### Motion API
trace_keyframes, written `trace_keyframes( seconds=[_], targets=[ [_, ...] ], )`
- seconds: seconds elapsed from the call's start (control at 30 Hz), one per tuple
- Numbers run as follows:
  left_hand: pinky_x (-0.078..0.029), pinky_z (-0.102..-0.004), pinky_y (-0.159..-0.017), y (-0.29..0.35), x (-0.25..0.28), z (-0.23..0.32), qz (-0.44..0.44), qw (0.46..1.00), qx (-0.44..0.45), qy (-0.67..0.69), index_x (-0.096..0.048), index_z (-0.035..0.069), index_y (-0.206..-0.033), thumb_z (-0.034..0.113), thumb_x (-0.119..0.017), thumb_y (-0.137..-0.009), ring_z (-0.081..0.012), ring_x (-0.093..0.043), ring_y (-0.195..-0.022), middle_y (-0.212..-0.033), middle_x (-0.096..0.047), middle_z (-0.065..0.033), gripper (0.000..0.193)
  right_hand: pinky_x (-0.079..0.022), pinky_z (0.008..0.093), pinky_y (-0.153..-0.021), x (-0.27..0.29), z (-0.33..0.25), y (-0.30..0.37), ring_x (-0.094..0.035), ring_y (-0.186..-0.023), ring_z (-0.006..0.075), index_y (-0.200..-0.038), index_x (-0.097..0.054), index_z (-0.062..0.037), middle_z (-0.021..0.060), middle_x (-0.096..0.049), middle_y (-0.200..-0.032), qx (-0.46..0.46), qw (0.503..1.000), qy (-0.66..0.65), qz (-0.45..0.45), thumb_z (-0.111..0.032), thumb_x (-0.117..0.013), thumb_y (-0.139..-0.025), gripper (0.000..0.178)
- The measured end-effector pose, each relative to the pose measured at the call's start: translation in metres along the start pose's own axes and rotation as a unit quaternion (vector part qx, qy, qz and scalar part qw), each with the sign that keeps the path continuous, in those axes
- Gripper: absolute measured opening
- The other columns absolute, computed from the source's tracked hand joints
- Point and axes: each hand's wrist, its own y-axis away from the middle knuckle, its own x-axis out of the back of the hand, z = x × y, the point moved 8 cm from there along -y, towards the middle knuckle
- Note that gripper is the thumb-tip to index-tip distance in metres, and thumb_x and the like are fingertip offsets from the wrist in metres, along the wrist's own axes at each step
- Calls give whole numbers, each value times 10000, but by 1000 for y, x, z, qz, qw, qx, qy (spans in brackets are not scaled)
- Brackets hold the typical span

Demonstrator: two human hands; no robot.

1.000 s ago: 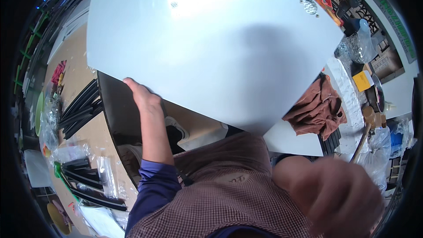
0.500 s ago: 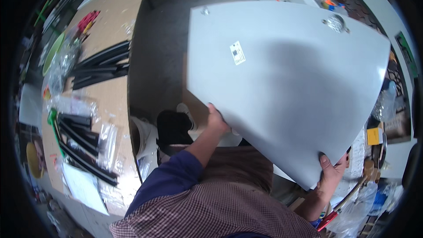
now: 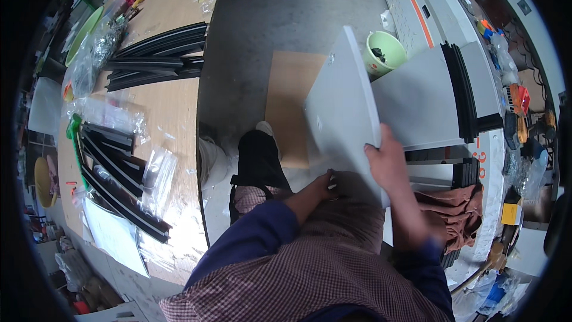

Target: The person assembles a white cabinet by attaching black plastic trim strips to the edges of a white panel. They apply adhesive with a caulking gun, press the strips into place, and secure them using a cordless drill. The work occurs in a cluttered workshop with tools and materials visible.

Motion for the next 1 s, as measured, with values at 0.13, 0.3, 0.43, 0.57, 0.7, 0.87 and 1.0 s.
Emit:
trace_keyframes(
  seconds=[0.13, 0.3, 0.43, 0.57, 0.7, 0.87, 1.0],
  targets=[
    [-496, -519, -940, 5, 16, 15, -27, 998, -7, -61, -551, 154, -1218, 514, -490, -990, -299, -500, -1111, -1247, -498, -92, 430, -481, 558, -818, -45, 6, -9, -615, -913, 500, -1291, -416, 4, 312, -644, -957, -31, 999, 9, -28, -128, -610, -875, 477],
    [-549, -471, -856, 7, 28, 11, -41, 994, 42, -93, -609, 141, -1191, 436, -489, -1008, -283, -534, -1080, -1263, -517, -119, 368, -498, 503, -796, -71, 10, -5, -638, -917, 469, -1300, -442, -7, 287, -659, -950, -19, 1000, 2, -17, -102, -605, -870, 470],
    [-573, -426, -799, 27, 31, 11, -6, 971, -15, -240, -623, 89, -1203, 316, -565, -968, -300, -611, -949, -1172, -587, -148, 332, -504, 497, -803, -85, 20, 7, -635, -933, 472, -1306, -445, -28, 290, -656, -961, -28, 999, -17, -21, -109, -603, -871, 470],
    [-567, -388, -729, 72, -1, 53, 86, 845, -194, -490, -685, 26, -1075, 286, -608, -932, -262, -670, -812, -916, -671, -147, 306, -501, 535, -802, -88, 24, 13, -629, -920, 483, -1356, -410, -60, 279, -661, -999, -10, 998, -65, -3, -140, -608, -863, 538],
    [-536, -346, -651, 169, -58, 87, 98, 717, -424, -545, -681, -11, -1015, 241, -684, -893, -177, -647, -658, -841, -694, -125, 280, -498, 498, -882, -79, 11, 14, -619, -1052, 460, -1441, -341, -91, 287, -619, -1157, 64, 992, -89, 68, -104, -584, -875, 617],
    [-470, -283, -615, 324, -105, 63, -60, 724, -552, -410, -597, 13, -826, 150, -595, -972, -99, -565, -642, -708, -584, -29, 200, -362, 471, -1069, -78, -18, 23, -453, -1294, 444, -1493, -307, -54, 281, -443, -1420, 166, 981, -79, 67, -15, -544, -844, 692],
    [-442, -276, -548, 439, -94, 56, -85, 651, -619, -432, -584, 25, -831, 253, -509, -1026, -102, -544, -560, -661, -554, -38, 309, -341, 485, -1083, -76, -35, 22, -399, -1327, 453, -1489, -328, -66, 282, -411, -1440, 262, 961, -32, 79, 20, -514, -868, 654]
  ],
)
